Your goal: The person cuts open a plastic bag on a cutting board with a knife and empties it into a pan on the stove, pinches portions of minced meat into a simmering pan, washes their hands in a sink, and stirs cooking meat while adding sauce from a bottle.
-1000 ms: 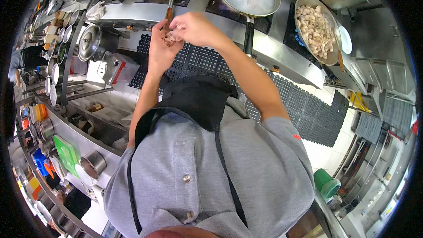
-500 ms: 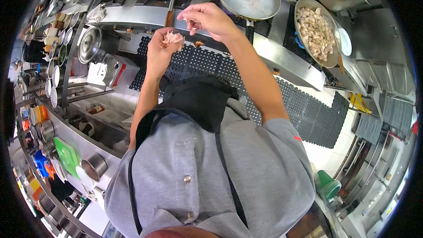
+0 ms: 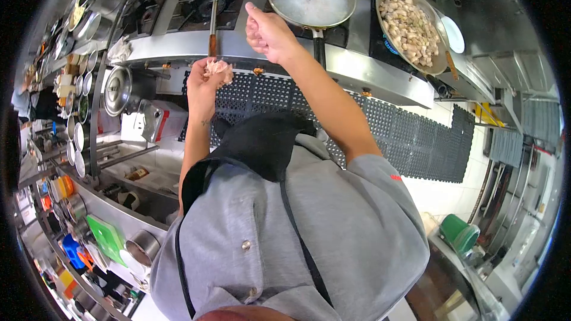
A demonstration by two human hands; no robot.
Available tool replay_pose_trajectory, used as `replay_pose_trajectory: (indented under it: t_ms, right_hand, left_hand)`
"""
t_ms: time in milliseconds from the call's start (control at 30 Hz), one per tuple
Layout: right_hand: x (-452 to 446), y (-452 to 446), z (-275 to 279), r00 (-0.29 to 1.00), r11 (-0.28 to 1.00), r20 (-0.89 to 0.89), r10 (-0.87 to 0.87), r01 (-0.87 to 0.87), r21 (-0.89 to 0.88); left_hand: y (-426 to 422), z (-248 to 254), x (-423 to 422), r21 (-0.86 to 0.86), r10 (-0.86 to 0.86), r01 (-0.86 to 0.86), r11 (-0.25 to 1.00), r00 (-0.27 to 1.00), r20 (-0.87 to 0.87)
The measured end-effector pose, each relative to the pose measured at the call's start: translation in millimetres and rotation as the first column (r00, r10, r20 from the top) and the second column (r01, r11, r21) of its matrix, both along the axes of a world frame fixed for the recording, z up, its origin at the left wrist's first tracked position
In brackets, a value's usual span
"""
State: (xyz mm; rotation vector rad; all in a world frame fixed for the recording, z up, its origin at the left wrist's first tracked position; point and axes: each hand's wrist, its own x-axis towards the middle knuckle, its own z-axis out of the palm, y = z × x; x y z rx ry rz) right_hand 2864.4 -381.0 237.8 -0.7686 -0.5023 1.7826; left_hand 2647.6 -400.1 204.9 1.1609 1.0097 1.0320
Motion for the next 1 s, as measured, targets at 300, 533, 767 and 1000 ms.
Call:
replay_pose_trajectory:
  t_ms: [300, 533, 767, 1000]
  right_hand:
    - [27.1, -6.2, -4.1, 0.934, 0.968, 0.259, -0.247, 0.224, 0.115]
    - [49.8, 16.0, -6.6, 0.987, 0.997, -0.145, -0.075, 0.070, -0.039]
    - [116.4, 73.8, -9.6, 0.988, 0.989, 0.081, -0.128, 0.134, -0.060]
    - [241.7, 145.1, -73.8, -0.697, 0.988, 0.706, -0.127, -0.152, 0.028]
  left_hand:
    - [0.9, -19.4, -21.5, -0.111, 0.082, -0.068, 0.991, 0.989, 0.123]
    - [-24.4, -31.4, -56.3, -0.178, 0.206, -0.188, 0.966, 0.975, 0.087]
    - [-86.2, -1.6, -119.7, -0.223, 0.489, -0.451, 0.864, 0.857, 0.163]
    - [-153.0, 33.0, -239.8, -0.261, 0.407, -0.466, 0.845, 0.245, 0.880]
